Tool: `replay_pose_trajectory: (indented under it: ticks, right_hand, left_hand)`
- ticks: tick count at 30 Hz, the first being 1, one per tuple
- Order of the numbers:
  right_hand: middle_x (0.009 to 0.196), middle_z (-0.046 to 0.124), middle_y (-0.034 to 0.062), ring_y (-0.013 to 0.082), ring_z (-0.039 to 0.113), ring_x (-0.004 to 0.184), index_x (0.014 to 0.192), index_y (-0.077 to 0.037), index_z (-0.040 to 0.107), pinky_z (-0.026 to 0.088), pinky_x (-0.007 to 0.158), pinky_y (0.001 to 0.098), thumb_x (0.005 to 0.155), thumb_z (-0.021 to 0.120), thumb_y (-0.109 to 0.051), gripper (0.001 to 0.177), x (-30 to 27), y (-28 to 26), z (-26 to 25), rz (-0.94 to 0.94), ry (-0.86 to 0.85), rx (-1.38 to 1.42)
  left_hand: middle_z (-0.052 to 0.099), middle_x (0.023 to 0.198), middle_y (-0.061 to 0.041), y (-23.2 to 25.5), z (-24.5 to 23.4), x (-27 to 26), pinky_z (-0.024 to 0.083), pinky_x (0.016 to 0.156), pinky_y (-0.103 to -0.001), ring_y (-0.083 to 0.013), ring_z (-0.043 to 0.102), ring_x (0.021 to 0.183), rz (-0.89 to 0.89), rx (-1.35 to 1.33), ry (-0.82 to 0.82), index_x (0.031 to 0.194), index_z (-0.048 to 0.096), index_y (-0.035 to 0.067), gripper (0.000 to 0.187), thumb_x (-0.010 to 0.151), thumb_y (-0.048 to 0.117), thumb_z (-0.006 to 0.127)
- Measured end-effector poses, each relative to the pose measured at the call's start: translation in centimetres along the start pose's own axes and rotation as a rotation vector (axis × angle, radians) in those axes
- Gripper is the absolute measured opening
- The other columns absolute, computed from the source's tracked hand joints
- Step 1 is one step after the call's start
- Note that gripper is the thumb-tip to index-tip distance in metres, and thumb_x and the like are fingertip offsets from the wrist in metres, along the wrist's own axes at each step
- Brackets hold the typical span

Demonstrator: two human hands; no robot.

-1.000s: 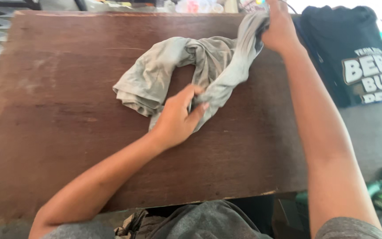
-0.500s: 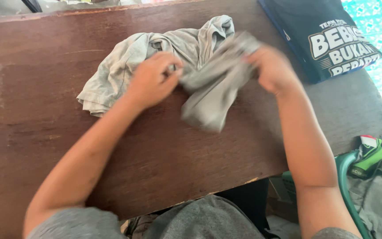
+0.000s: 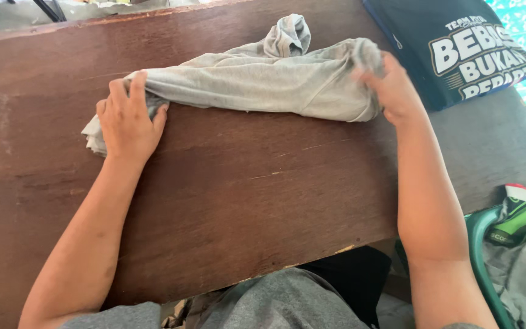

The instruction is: The person folds a black graphic t-shirt on a wooden table, smoothing the fabric and aligning the edges before stacking it. They then pick up a grey t-shirt from a basket, lay it flat on the table, and begin folding it using a similar method.

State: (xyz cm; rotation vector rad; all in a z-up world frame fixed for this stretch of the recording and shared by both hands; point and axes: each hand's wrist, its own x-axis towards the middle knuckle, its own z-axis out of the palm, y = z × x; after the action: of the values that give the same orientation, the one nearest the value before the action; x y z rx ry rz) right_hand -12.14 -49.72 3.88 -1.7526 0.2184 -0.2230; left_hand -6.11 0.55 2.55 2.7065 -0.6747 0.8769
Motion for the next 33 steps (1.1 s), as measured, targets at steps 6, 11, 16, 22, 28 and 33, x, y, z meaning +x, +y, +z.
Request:
replay_pose_trajectory:
  ticks: [6, 11, 16, 22, 28, 33]
  right_hand:
    - [0.143, 0.059, 0.0134, 0.0205, 0.056, 0.132, 0.151, -0.001, 0.045, 0.043, 0.112, 0.0327, 0.081, 0.079, -0.002, 0.078, -0.9, -0.7, 0.6, -0.230, 0.053, -0.281]
    - [0.142, 0.062, 0.0112, 0.0194, 0.059, 0.131, 0.148, -0.004, 0.053, 0.046, 0.113, 0.0317, 0.100, 0.065, -0.004, 0.050, 1.0, 2.0, -0.2, -0.247, 0.259, -0.097]
    - [0.140, 0.064, 0.0110, 0.0204, 0.061, 0.130, 0.146, -0.006, 0.056, 0.046, 0.113, 0.0319, 0.102, 0.056, 0.000, 0.045, 2.2, 3.9, 0.2, -0.347, 0.303, -0.094]
    - [0.135, 0.068, 0.0170, 0.0285, 0.066, 0.127, 0.142, -0.008, 0.059, 0.048, 0.108, 0.0370, 0.094, 0.062, -0.005, 0.048, 2.0, 5.0, 0.9, -0.433, 0.311, -0.383]
    - [0.119, 0.070, 0.0217, 0.0361, 0.067, 0.112, 0.135, -0.007, 0.058, 0.051, 0.096, 0.0435, 0.081, 0.089, -0.043, 0.072, 1.1, 3.3, 1.9, -0.330, 0.282, -0.606]
    - [0.105, 0.073, 0.0220, 0.0396, 0.069, 0.101, 0.124, -0.005, 0.059, 0.052, 0.087, 0.0470, 0.070, 0.092, -0.047, 0.076, -0.3, 2.4, 2.2, -0.235, 0.166, -0.828]
  left_hand:
    - [0.059, 0.119, -0.008, 0.4, -0.8, -0.2, 0.040, 0.097, -0.046, -0.0303, 0.057, 0.113, 0.104, 0.042, 0.053, 0.109, 0.067, 0.014, 0.024, 0.094, 0.022, 0.083]
    - [0.064, 0.116, -0.010, 0.8, -0.2, 0.0, 0.047, 0.097, -0.046, -0.0318, 0.061, 0.109, 0.241, -0.252, 0.249, 0.119, 0.068, 0.005, 0.014, 0.106, 0.007, 0.070]
    - [0.064, 0.097, -0.011, 1.1, 0.7, 0.4, 0.051, 0.081, -0.044, -0.0324, 0.064, 0.094, 0.289, -0.307, 0.112, 0.105, 0.065, 0.005, 0.015, 0.105, 0.018, 0.072]
    - [0.063, 0.094, -0.014, 1.7, -0.4, 0.8, 0.052, 0.081, -0.045, -0.0354, 0.062, 0.093, 0.349, -0.315, 0.061, 0.094, 0.064, 0.005, 0.032, 0.078, 0.027, 0.079]
    - [0.064, 0.096, -0.014, 1.5, 0.1, 0.5, 0.052, 0.085, -0.045, -0.0358, 0.063, 0.097, 0.291, -0.309, 0.029, 0.097, 0.064, 0.007, 0.028, 0.073, 0.014, 0.075]
    - [0.065, 0.099, -0.011, 1.7, 1.1, 0.3, 0.050, 0.084, -0.044, -0.0353, 0.064, 0.097, 0.133, -0.380, 0.180, 0.103, 0.064, 0.007, 0.022, 0.085, 0.015, 0.074]
